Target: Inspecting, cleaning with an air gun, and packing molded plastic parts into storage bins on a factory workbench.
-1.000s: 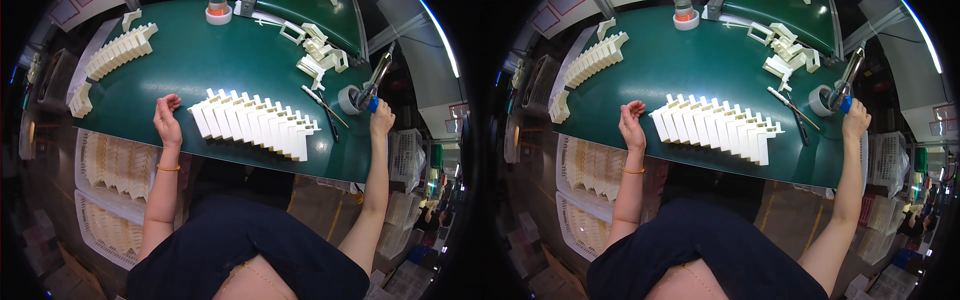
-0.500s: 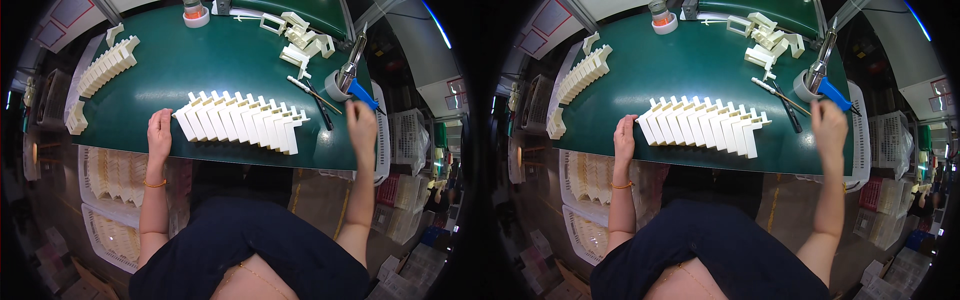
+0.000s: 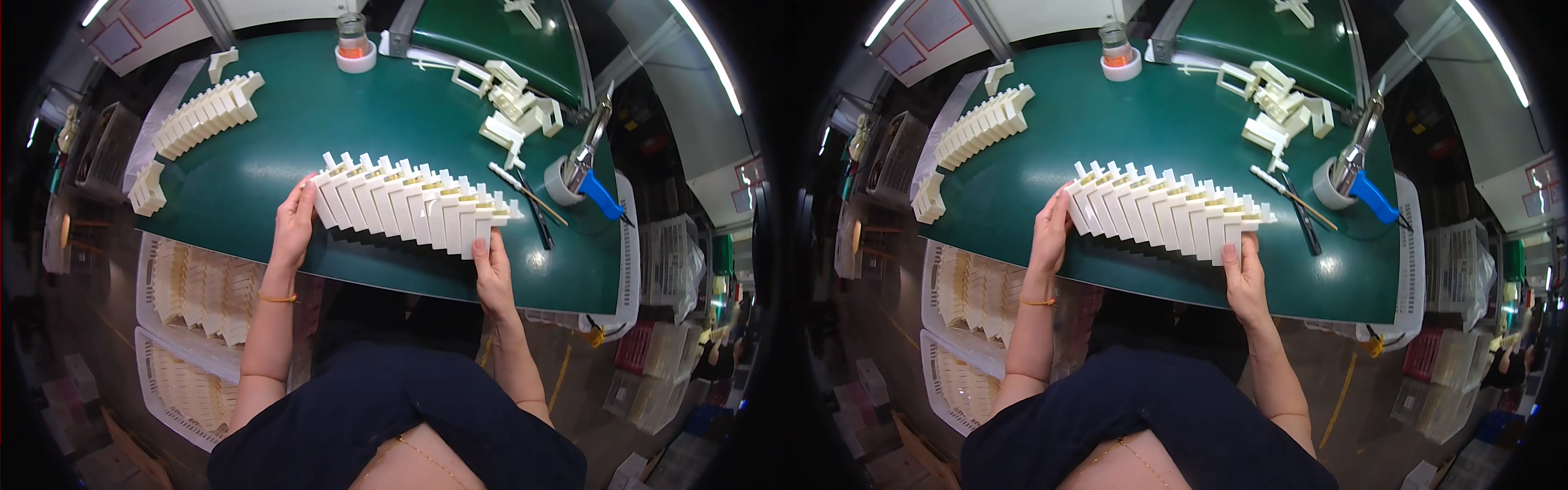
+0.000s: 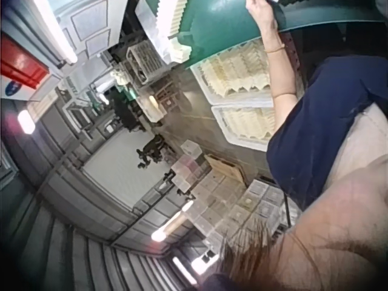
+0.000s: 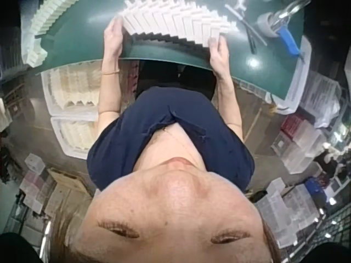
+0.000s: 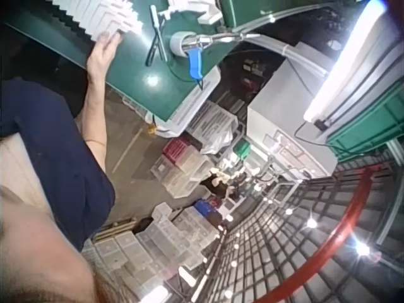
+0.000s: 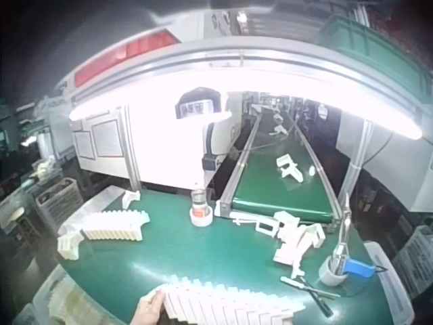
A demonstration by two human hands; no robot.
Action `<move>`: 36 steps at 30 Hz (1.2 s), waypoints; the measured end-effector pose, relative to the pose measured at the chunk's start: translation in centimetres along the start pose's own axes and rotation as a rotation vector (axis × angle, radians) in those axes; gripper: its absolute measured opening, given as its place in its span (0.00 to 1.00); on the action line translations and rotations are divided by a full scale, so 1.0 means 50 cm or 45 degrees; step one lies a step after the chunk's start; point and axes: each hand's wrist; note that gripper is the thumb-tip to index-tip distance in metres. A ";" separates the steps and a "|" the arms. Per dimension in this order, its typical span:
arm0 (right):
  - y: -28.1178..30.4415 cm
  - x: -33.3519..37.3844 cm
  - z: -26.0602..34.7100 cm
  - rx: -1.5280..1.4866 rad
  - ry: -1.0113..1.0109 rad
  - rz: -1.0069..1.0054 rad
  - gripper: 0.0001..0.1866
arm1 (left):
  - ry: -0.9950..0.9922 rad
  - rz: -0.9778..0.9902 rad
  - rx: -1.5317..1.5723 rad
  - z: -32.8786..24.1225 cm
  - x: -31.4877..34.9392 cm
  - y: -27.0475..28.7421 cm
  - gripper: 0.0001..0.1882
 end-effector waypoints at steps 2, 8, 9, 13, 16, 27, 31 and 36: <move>-0.004 -0.024 0.012 -0.327 0.063 0.093 0.19 | 0.016 -0.046 0.711 -0.011 -0.032 -0.001 0.24; 0.012 -0.148 0.027 0.307 0.457 0.079 0.27 | -0.375 -0.036 1.259 -0.024 -0.209 0.013 0.26; 0.017 -0.172 0.018 0.391 0.485 0.138 0.31 | -0.429 0.037 1.399 -0.033 -0.232 0.024 0.27; 0.007 -0.249 0.016 0.122 0.489 0.124 0.37 | -0.556 0.060 1.509 -0.044 -0.319 0.034 0.27; 0.003 -0.291 -0.030 -0.859 0.552 0.314 0.38 | -0.553 -0.049 1.551 -0.060 -0.349 0.032 0.27; -0.031 -0.296 -0.046 -0.629 0.501 0.158 0.40 | -0.479 -0.060 1.627 -0.015 -0.403 0.037 0.21; -0.034 -0.286 -0.046 -0.606 0.475 0.130 0.38 | -0.431 -0.079 1.627 0.002 -0.402 0.034 0.21; -0.036 -0.282 -0.036 -0.556 0.428 0.107 0.37 | -0.366 -0.118 1.628 0.007 -0.400 0.030 0.21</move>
Point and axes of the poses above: each hand's wrist, its own x-axis away from the middle knuckle, its own y-axis out of the back of the hand, z = x × y, and after that the axes turned 14 degrees about z, right-handed
